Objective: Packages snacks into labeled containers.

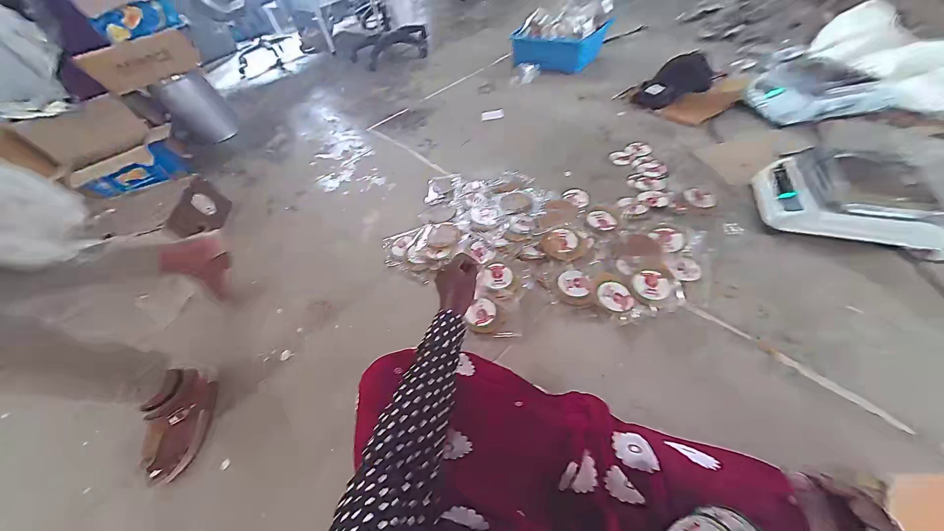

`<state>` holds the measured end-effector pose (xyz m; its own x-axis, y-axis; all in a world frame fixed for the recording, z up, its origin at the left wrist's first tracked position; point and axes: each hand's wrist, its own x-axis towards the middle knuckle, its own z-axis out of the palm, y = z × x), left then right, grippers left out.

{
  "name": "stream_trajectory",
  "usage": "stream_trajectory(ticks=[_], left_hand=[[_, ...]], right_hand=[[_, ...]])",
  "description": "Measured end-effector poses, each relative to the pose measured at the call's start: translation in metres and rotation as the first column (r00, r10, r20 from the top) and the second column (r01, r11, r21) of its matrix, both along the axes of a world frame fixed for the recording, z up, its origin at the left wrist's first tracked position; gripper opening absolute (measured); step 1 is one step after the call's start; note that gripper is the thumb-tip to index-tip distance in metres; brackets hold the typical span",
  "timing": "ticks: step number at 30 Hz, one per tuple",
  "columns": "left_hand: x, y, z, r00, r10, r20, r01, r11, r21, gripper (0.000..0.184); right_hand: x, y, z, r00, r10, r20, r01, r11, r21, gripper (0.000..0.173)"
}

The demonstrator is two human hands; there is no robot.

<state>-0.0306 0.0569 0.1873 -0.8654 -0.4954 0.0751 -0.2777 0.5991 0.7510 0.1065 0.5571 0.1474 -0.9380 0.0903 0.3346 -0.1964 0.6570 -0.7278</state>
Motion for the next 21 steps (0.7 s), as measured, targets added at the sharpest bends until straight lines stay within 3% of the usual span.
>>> stream_trajectory(ticks=[4, 7, 9, 10, 11, 14, 15, 17, 19, 21], left_hand=[[0.049, 0.031, 0.068, 0.884, -0.409, -0.227, 0.390, 0.912, -0.125, 0.017], [0.080, 0.049, 0.096, 0.743, -0.604, -0.289, 0.569, 0.797, -0.203, 0.013], [0.096, 0.069, 0.103, 0.641, -0.687, -0.343, 0.677, 0.716, -0.170, 0.011], [0.105, 0.082, 0.104, 0.596, -0.715, -0.366, 0.724, 0.675, -0.140, 0.011], [0.115, 0.095, 0.105, 0.562, -0.732, -0.386, 0.758, 0.642, -0.115, 0.010], [0.142, 0.123, 0.100, 0.489, -0.736, -0.468, 0.812, 0.580, -0.063, 0.006], [0.148, 0.126, 0.098, 0.487, -0.700, -0.523, 0.825, 0.565, 0.012, 0.005], [0.156, 0.124, 0.086, 0.552, -0.550, -0.626, 0.822, 0.485, 0.299, 0.019], [0.160, 0.121, 0.065, 0.653, -0.498, -0.570, 0.735, 0.239, 0.634, 0.050], [0.172, 0.134, 0.042, 0.676, -0.575, -0.461, 0.511, -0.084, 0.855, 0.064]], right_hand=[[-0.002, -0.037, 0.053, 0.987, 0.122, -0.102, -0.124, 0.992, -0.014, 0.038], [-0.008, -0.079, 0.090, 0.967, 0.234, -0.101, -0.238, 0.971, -0.029, 0.067], [-0.011, -0.106, 0.109, 0.953, 0.302, -0.021, -0.303, 0.951, -0.061, 0.089], [-0.010, -0.117, 0.115, 0.934, 0.354, 0.054, -0.346, 0.930, -0.121, 0.092], [-0.008, -0.126, 0.119, 0.891, 0.429, 0.145, -0.392, 0.891, -0.226, 0.086], [0.001, -0.144, 0.111, 0.629, 0.721, 0.291, -0.377, 0.611, -0.696, 0.029], [0.005, -0.146, 0.106, 0.593, 0.764, 0.256, -0.380, 0.545, -0.747, 0.020], [0.013, -0.143, 0.103, 0.643, 0.747, 0.167, -0.448, 0.544, -0.709, 0.014], [0.018, -0.139, 0.108, 0.681, 0.732, 0.017, -0.510, 0.491, -0.706, 0.011], [0.023, -0.137, 0.115, 0.642, 0.761, -0.093, -0.541, 0.364, -0.758, 0.014]])
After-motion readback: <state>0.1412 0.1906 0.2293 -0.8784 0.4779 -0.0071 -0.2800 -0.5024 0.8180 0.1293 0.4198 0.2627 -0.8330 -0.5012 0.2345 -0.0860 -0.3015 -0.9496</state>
